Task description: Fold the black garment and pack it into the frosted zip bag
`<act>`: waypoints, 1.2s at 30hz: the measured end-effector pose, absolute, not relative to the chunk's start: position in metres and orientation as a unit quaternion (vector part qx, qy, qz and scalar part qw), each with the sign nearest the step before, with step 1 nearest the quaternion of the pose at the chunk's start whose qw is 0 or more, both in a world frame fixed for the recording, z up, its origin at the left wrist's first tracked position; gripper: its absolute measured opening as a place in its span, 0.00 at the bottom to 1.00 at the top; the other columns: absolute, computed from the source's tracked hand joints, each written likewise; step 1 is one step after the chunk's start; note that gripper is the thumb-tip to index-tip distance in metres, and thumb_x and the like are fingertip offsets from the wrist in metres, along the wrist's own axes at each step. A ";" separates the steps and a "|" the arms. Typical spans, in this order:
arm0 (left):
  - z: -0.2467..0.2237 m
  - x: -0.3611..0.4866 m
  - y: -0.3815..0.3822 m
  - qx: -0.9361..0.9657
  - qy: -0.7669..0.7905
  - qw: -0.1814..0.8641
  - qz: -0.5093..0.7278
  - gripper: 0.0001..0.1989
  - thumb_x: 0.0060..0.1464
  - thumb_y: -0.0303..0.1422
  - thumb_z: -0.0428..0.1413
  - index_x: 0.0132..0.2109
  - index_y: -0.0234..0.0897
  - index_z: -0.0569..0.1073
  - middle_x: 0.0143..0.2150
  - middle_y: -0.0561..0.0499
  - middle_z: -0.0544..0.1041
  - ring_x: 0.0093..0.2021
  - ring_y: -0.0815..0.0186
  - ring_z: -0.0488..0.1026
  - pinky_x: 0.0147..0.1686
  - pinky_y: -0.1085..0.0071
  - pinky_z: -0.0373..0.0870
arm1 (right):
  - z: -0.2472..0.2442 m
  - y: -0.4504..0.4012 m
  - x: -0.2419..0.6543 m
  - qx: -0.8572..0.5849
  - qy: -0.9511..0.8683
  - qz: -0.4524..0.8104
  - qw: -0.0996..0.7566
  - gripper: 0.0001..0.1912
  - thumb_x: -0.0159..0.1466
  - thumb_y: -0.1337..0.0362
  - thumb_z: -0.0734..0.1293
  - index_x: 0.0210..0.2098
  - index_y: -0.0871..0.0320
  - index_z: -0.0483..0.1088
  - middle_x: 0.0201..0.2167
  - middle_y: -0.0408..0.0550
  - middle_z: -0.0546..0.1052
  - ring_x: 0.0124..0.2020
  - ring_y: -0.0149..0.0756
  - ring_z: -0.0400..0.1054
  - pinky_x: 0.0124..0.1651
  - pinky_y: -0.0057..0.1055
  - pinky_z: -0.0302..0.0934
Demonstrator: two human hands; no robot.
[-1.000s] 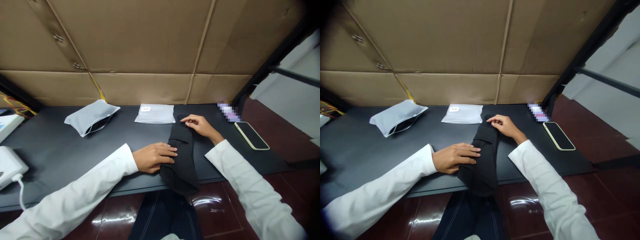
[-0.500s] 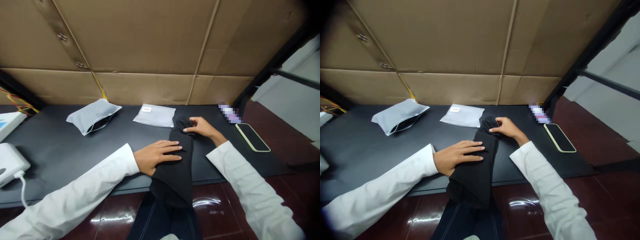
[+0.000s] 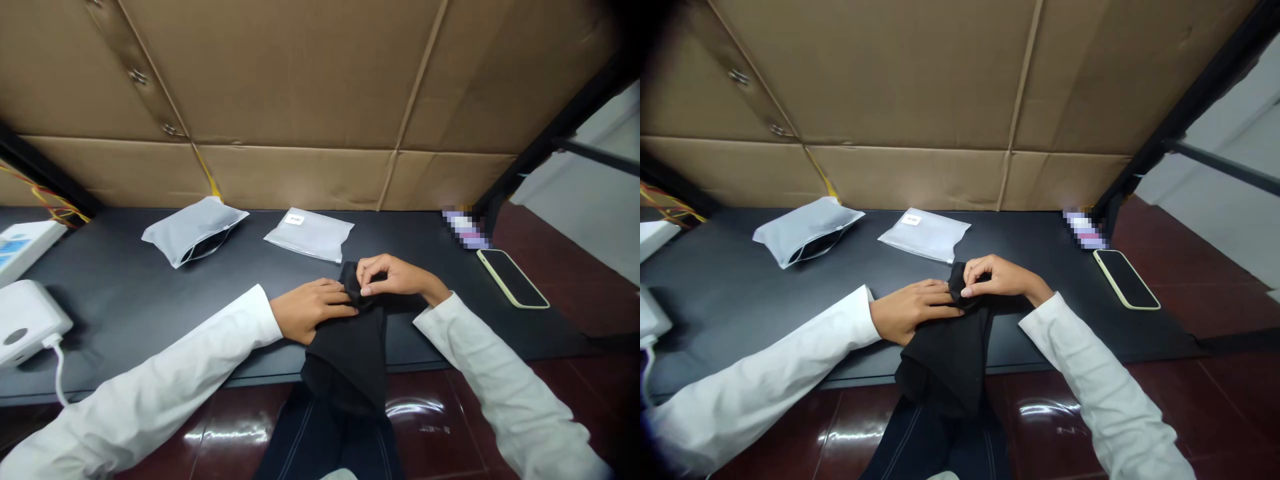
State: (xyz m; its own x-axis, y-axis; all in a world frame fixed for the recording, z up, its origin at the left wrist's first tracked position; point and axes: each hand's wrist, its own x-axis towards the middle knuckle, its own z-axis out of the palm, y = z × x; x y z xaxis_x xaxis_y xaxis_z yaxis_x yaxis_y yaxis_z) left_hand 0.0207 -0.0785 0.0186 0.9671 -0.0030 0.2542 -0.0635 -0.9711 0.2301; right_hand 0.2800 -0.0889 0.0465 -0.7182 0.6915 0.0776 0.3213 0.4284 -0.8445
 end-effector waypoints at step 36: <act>0.027 0.026 -0.086 0.743 0.419 0.393 0.344 0.22 0.59 0.50 0.54 0.43 0.35 0.79 0.37 0.51 0.80 0.38 0.60 0.75 0.38 0.70 0.70 | 0.033 -0.088 0.274 -0.385 -0.681 0.538 0.312 0.26 0.63 0.45 0.66 0.52 0.56 0.73 0.48 0.50 0.78 0.49 0.41 0.71 0.54 0.37 0.63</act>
